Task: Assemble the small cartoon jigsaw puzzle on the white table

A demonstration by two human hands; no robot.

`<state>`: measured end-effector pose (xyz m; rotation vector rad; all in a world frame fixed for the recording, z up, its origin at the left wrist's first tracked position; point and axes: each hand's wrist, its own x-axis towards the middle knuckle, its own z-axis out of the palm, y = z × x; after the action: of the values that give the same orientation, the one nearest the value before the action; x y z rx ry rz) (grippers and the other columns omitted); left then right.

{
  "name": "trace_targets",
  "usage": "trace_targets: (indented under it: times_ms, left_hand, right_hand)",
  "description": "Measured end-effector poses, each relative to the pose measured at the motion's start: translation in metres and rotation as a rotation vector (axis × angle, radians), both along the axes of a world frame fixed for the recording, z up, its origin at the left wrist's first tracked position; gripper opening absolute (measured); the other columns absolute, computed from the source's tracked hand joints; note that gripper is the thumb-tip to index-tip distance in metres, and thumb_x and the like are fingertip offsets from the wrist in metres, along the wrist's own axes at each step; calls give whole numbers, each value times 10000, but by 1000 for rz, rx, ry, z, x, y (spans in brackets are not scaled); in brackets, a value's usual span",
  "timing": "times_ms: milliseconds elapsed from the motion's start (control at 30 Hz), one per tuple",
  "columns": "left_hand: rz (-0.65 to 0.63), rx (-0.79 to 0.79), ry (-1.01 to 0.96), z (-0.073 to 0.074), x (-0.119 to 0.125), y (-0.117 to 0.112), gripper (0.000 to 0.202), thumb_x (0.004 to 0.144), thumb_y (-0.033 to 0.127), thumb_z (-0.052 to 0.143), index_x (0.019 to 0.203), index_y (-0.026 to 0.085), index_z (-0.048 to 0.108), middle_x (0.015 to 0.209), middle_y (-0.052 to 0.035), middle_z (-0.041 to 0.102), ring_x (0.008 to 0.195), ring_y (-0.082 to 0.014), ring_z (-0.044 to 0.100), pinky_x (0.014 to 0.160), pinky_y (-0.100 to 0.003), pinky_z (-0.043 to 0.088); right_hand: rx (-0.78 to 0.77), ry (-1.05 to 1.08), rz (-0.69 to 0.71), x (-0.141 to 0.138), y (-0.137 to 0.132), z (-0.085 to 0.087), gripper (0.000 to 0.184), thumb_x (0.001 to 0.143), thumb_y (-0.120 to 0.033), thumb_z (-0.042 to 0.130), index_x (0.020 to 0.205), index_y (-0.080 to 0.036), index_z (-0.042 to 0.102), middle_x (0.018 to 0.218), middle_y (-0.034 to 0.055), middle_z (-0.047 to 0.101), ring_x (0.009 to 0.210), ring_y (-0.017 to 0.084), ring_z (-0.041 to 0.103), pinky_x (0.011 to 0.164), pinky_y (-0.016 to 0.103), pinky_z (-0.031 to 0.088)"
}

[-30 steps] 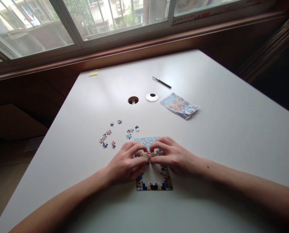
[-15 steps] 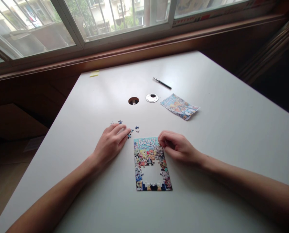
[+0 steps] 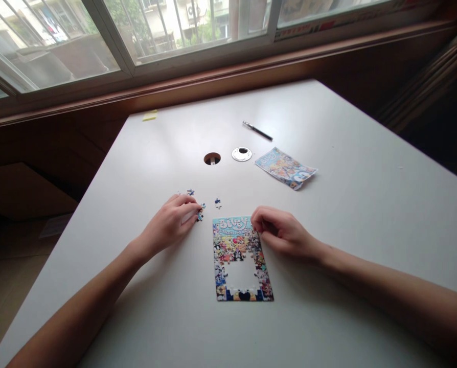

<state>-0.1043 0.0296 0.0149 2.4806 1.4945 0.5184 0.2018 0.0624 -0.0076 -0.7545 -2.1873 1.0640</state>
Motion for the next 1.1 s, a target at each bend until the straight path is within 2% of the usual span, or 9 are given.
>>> trace_targets:
  times_ms: [300, 500, 800, 900, 1033, 1100]
  left_hand:
    - [-8, -38, 105, 14, -5, -1, 341, 891, 231, 578, 1231, 253, 600, 1183, -60, 641, 1090, -240, 572, 945, -435, 470]
    - [63, 19, 156, 17, -12, 2, 235, 933, 250, 526, 1124, 239, 661, 1138, -44, 671, 1047, -227, 592, 919, -418, 461]
    - [210, 64, 229, 15, -46, 16, 196, 912, 303, 568, 1034, 258, 716, 1005, -35, 699, 952, -240, 579, 841, -391, 457]
    - [209, 95, 211, 10, -41, 16, 189, 921, 314, 563, 967, 238, 730, 939, -44, 701, 925, -234, 571, 828, -382, 453]
    - [130, 134, 151, 2, -17, 9, 221, 943, 339, 549, 1053, 256, 721, 1003, -44, 696, 962, -223, 556, 849, -371, 450]
    - [97, 154, 167, -2, -6, 5, 206, 939, 350, 563, 1037, 273, 727, 1012, -35, 698, 973, -227, 553, 849, -380, 439]
  right_hand:
    - [-12, -2, 0, 1, -1, 0, 219, 683, 10, 439, 753, -189, 494, 731, -6, 505, 628, 119, 400, 581, 253, 335]
    - [-20, -2, -1, 0, -1, 0, 212, 683, 8, 442, 749, -189, 486, 729, -9, 499, 624, 118, 401, 578, 254, 332]
    - [-23, -4, 1, 0, 0, 0, 216, 685, 11, 439, 750, -190, 485, 731, -9, 497, 625, 118, 399, 578, 255, 330]
    - [-26, -4, 3, 0, 0, 0, 217, 685, 12, 439, 751, -190, 487, 731, -8, 496, 628, 120, 401, 580, 257, 333]
    - [-29, -12, 1, 0, 0, -1, 217, 688, 11, 443, 754, -191, 485, 731, -8, 497, 621, 118, 397, 577, 257, 331]
    - [-26, -12, 0, -1, 0, 0, 216, 689, 11, 444, 751, -192, 481, 734, -7, 500, 624, 119, 402, 578, 256, 334]
